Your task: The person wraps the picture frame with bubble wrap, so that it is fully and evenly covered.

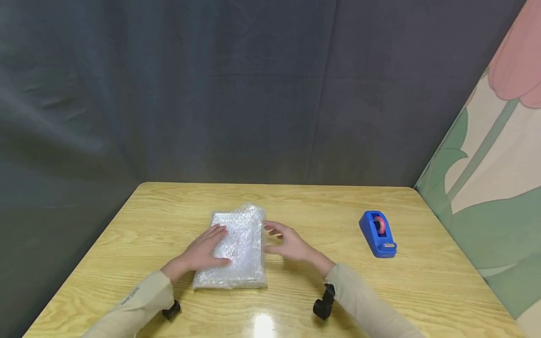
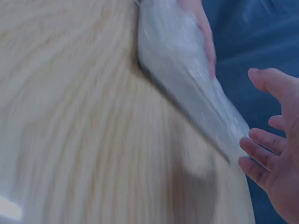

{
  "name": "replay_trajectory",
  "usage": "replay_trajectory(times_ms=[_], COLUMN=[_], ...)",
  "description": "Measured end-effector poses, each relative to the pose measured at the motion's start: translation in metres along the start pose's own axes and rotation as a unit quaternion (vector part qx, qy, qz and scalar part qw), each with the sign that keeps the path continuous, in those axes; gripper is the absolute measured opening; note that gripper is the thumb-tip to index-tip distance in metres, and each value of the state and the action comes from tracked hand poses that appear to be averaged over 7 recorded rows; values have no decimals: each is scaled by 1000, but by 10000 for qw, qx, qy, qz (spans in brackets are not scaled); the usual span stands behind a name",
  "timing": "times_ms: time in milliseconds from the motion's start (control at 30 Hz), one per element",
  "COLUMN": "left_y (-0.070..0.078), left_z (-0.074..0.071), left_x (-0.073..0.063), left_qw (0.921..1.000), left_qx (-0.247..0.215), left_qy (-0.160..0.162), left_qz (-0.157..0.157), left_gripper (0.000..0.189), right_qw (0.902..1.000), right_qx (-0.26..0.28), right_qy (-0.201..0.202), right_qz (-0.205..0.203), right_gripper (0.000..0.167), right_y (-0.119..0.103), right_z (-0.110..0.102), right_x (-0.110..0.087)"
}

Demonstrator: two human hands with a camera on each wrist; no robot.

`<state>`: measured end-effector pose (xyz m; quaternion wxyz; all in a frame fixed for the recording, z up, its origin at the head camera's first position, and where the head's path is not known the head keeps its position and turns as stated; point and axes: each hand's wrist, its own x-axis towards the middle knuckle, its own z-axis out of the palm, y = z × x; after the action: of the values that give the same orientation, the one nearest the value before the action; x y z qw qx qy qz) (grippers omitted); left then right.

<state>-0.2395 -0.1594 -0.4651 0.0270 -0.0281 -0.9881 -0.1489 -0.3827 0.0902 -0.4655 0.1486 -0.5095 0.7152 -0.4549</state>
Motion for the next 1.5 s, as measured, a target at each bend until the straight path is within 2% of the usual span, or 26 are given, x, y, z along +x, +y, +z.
replay_trajectory(times_ms=[133, 267, 533, 700, 800, 867, 1100, 1167, 1367, 1500], left_y=[-1, 0, -2, -2, -2, -2, -2, -2, -2, -1], left_z=[0, 0, 0, -1, -1, -1, 0, 1, 1, 0], left_x=[1, 1, 1, 2, 3, 3, 5, 6, 6, 5], left_qw=[10000, 10000, 10000, 10000, 10000, 10000, 9999, 9999, 9999, 10000], left_qx=[-6, 19, 19, -36, -90, -93, -116, -102, -102, -75], left_qy=[-16, -9, -26, -25, 6, -10, -14, -5, 22, -38], left_qz=[22, 67, 75, 27, 27, 20, 49, 48, 48, -5], left_gripper=[89, 88, 88, 88, 87, 88, 88, 87, 86, 87], right_qw=[9992, 9933, 9683, 9476, 9386, 9378, 9487, 9494, 9464, 9505], right_qx=[-260, -787, -1768, -2070, -2238, -2254, -1681, -1559, -1637, -1528], right_qy=[300, 778, 1448, 1892, 1979, 1898, 1518, 1540, 1452, 1339], right_qz=[104, 323, 1011, 1533, 1725, 1835, 2206, 2251, 2374, 2352], right_gripper=[55, 43, 33, 32, 30, 30, 32, 32, 33, 31], right_y=[8, 19, 35, 50, 59, 64, 72, 74, 78, 76], right_z=[-34, -70, -139, -167, -176, -179, -179, -178, -180, -181], right_x=[-25, -53, -116, -149, -164, -171, -183, -183, -182, -179])
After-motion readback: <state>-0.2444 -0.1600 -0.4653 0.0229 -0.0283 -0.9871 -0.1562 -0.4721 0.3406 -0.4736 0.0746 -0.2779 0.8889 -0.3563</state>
